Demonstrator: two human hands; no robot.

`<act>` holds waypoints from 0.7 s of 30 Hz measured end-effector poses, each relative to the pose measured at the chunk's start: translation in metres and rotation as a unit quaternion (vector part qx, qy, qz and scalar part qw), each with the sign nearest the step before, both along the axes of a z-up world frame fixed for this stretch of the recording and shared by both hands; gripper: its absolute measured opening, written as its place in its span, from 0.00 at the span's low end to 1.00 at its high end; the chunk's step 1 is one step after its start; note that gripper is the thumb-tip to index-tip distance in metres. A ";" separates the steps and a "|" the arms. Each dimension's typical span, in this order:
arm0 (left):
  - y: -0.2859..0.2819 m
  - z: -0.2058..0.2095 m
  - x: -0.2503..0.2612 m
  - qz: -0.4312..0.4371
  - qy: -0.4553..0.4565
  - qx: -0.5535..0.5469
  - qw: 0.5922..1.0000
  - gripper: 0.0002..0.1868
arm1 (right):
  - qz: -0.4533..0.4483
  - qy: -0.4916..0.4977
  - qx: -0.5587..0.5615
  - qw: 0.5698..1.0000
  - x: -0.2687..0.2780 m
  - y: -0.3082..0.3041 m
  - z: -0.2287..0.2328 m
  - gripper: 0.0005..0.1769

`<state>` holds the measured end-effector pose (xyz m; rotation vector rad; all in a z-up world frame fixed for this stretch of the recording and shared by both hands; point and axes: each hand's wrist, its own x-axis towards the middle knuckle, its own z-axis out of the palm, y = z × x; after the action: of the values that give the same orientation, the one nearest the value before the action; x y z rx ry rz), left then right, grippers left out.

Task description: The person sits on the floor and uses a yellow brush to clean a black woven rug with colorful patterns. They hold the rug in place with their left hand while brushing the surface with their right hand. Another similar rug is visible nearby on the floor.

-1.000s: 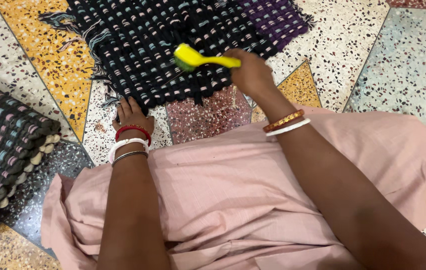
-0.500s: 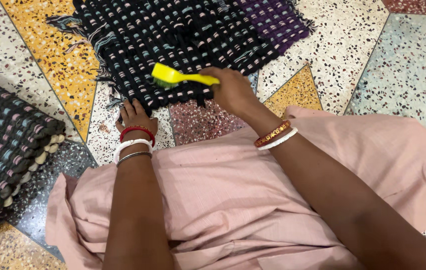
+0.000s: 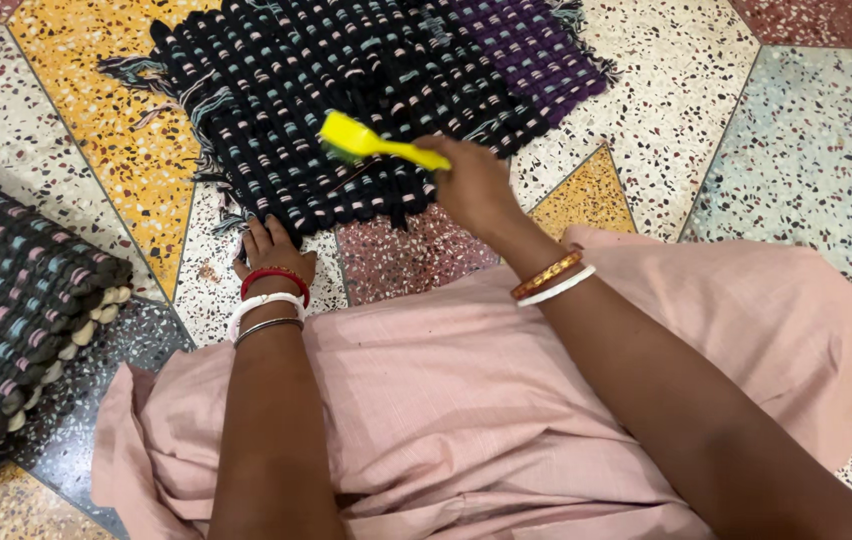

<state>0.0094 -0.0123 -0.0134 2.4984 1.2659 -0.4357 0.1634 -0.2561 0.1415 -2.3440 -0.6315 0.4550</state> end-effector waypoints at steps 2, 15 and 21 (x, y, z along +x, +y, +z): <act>0.000 0.002 -0.002 -0.003 -0.007 -0.003 1.000 0.54 | 0.066 -0.119 0.028 0.990 -0.008 0.001 -0.004 0.23; -0.001 -0.001 0.003 -0.008 0.022 0.007 1.000 0.53 | -0.065 -0.239 -0.023 0.969 0.046 -0.029 -0.025 0.24; 0.002 -0.002 0.001 -0.027 0.005 0.016 0.999 0.51 | -0.053 -0.207 -0.042 0.976 0.043 -0.027 -0.030 0.25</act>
<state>0.0099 -0.0103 -0.0153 2.5649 1.2209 -0.4454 0.2065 -0.2829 0.1114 -2.5608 -0.6816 -0.0636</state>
